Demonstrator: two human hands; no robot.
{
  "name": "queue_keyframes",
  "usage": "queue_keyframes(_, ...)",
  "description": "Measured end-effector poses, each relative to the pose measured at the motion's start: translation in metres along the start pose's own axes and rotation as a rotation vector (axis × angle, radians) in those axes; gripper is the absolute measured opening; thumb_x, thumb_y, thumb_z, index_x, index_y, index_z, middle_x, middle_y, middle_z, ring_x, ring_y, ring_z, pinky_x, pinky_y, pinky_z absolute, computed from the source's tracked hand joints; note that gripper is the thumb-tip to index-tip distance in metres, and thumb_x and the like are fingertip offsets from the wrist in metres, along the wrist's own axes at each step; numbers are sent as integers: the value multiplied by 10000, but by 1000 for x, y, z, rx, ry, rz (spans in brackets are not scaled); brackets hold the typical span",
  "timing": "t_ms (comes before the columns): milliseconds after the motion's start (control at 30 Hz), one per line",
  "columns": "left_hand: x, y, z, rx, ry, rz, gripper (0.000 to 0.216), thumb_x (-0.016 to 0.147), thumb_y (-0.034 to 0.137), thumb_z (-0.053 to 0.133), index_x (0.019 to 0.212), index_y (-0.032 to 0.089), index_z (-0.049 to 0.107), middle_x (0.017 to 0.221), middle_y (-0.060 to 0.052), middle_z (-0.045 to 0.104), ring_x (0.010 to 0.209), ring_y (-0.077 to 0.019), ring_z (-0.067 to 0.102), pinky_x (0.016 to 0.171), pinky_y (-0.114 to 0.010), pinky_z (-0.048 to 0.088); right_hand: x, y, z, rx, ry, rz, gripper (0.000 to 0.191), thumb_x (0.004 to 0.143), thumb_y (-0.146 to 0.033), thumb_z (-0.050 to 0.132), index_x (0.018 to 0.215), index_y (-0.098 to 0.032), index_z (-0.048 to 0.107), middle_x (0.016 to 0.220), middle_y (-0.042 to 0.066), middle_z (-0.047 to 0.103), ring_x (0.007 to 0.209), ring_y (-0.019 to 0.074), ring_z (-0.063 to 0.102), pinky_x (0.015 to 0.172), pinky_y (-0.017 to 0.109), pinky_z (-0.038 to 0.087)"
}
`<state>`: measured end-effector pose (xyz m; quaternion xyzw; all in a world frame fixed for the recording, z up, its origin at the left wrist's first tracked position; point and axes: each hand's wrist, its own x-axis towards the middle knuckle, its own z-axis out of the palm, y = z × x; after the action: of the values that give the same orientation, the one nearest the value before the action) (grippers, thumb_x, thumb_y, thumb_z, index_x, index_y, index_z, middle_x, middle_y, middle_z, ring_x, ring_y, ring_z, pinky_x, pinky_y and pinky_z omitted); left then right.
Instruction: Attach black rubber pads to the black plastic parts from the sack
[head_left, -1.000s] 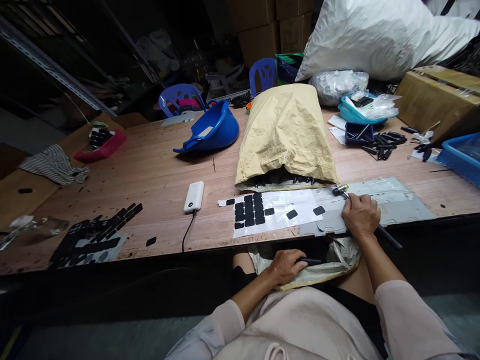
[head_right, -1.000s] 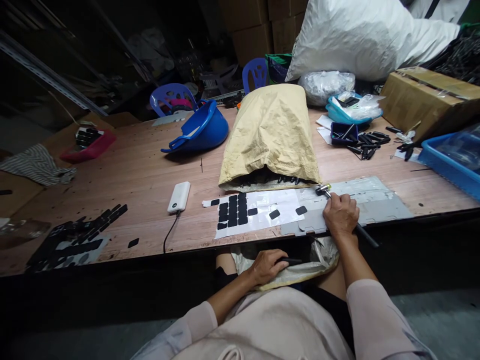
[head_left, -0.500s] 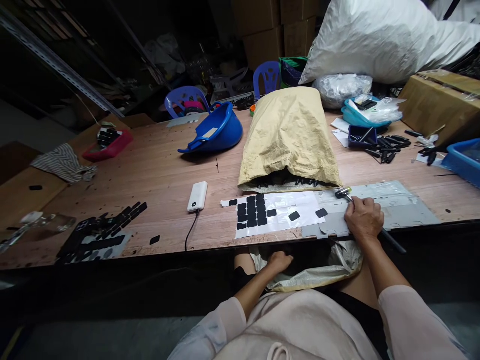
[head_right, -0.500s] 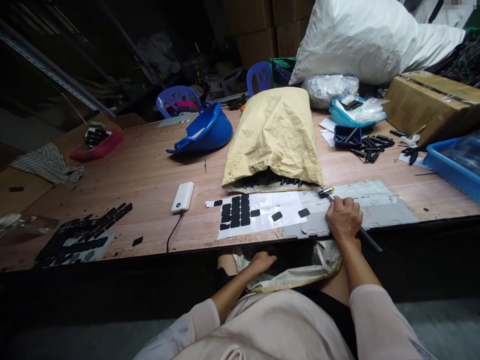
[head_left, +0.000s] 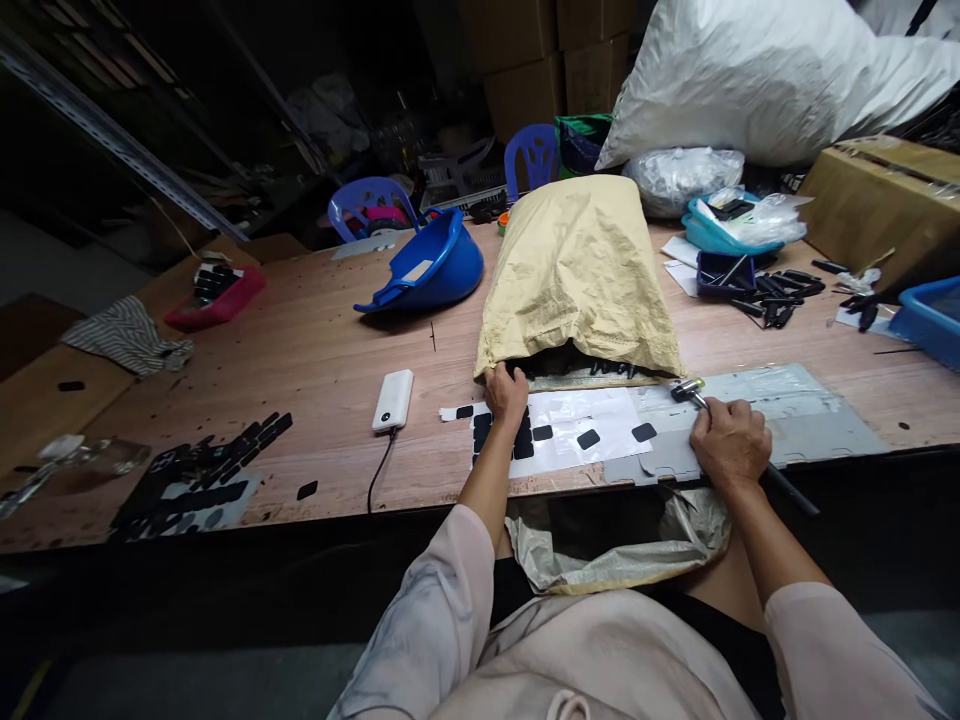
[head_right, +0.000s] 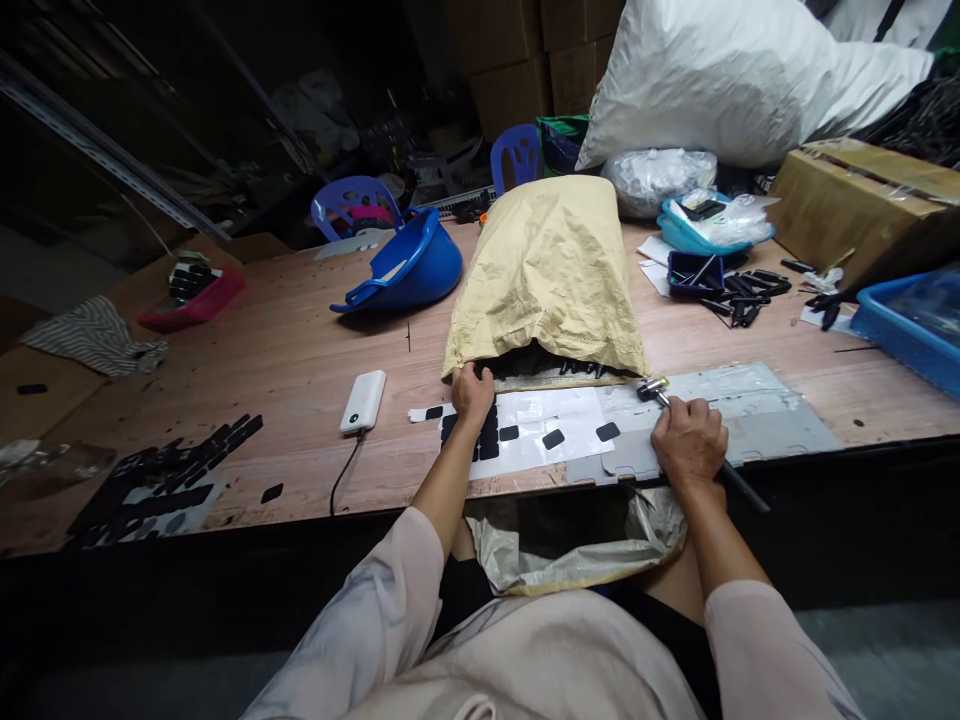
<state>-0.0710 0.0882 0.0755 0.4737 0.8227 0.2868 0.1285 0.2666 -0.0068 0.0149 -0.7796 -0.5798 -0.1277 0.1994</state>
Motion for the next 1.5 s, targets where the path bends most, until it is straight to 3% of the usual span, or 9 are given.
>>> queue_keyframes(267,15,3,7,147,-42,-61,199,989,309,629,1039,190,781,1264,-180,725,1150,-348,692,881,-408,521,-1,-1,-1,-18,10,0,304,1007,-293,548,1148,-176,791,994,129,633,863,230,452,713,354,213)
queue_keyframes(433,-11,-12,-2,85,-18,-9,157,972,318,694,1023,214,800,1184,-127,767,1103,-315,710,829,-366,509,0,-2,-3,-11,9,8,296,1001,-289,554,1142,-177,789,998,132,632,864,230,446,715,356,209)
queue_keyframes(533,-47,-21,3,2,-91,163,133,965,293,721,1040,222,806,1109,-81,766,977,-243,716,792,-320,508,0,-2,-3,2,0,14,316,1005,-293,542,1154,-170,792,1014,147,642,880,242,458,719,363,232)
queue_keyframes(633,-84,-22,16,-120,-301,436,132,922,277,779,1046,243,812,1044,-34,749,852,-175,689,778,-281,520,0,-2,-3,14,-10,23,349,1013,-305,519,1179,-164,793,1037,165,652,903,261,476,727,373,268)
queue_keyframes(800,-114,-16,41,-118,-434,675,160,888,250,806,1047,234,817,991,-40,720,971,-219,685,901,-331,542,-1,-3,-3,28,-23,67,369,999,-320,530,1217,-156,779,1051,165,656,941,277,513,761,374,323)
queue_keyframes(1067,-113,-18,48,-123,-433,659,192,887,265,825,1078,261,820,997,-35,707,1026,-240,666,959,-371,523,8,9,0,99,-104,97,322,983,-302,530,1096,-137,782,1013,176,669,914,277,538,797,395,394)
queue_keyframes(1200,-114,-17,47,-114,-485,693,205,877,274,851,1081,272,834,1017,-36,721,1032,-242,659,969,-383,510,-5,9,-11,278,-37,121,314,1005,-329,500,1086,-169,758,1013,144,672,898,261,563,799,388,446)
queue_keyframes(1333,-114,-14,47,-118,-536,714,229,865,281,877,1091,264,845,1042,-41,735,1052,-243,658,986,-388,502,-43,-16,-28,597,15,-50,309,1058,-406,481,1098,-222,726,1013,100,691,948,249,638,856,383,521)
queue_keyframes(1500,-113,-10,45,-110,-557,640,226,854,284,882,1078,285,853,1013,-21,735,1039,-234,653,977,-376,497,-78,-51,-33,796,-75,-230,308,1083,-362,489,1221,-229,731,978,79,722,906,226,690,849,371,573)
